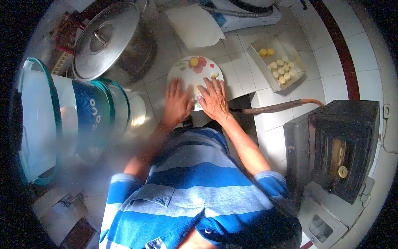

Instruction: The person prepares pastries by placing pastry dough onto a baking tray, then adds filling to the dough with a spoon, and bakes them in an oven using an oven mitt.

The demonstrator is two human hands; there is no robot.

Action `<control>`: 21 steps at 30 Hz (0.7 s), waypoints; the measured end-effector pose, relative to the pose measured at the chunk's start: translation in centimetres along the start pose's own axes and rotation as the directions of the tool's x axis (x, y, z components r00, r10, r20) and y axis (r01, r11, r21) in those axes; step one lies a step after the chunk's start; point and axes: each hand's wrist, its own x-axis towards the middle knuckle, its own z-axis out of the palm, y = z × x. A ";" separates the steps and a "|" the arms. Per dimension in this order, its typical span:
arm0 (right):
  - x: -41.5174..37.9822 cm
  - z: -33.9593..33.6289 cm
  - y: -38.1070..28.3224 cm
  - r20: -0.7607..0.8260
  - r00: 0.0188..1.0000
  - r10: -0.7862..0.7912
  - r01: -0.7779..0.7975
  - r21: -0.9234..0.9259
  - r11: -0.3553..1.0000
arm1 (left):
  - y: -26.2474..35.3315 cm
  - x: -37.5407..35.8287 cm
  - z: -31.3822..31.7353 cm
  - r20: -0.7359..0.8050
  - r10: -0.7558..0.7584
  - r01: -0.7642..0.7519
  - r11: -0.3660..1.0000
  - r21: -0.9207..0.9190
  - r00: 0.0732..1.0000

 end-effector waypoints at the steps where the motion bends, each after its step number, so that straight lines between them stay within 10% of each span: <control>1: 0.4 0.1 0.2 0.000 1.000 -0.006 0.006 0.001 1.000 | -0.1 0.2 0.1 -0.011 0.012 -0.012 1.000 0.002 1.000; 9: 9.1 0.6 1.4 -0.316 0.947 0.058 0.006 0.196 0.981 | -0.9 1.0 -0.7 -0.094 -0.123 0.118 0.991 -0.061 0.988; 21: 8.1 -1.3 1.1 -0.184 0.982 -0.033 0.094 0.335 0.938 | -1.9 -0.1 -0.5 -0.178 -0.166 0.141 0.979 -0.145 0.970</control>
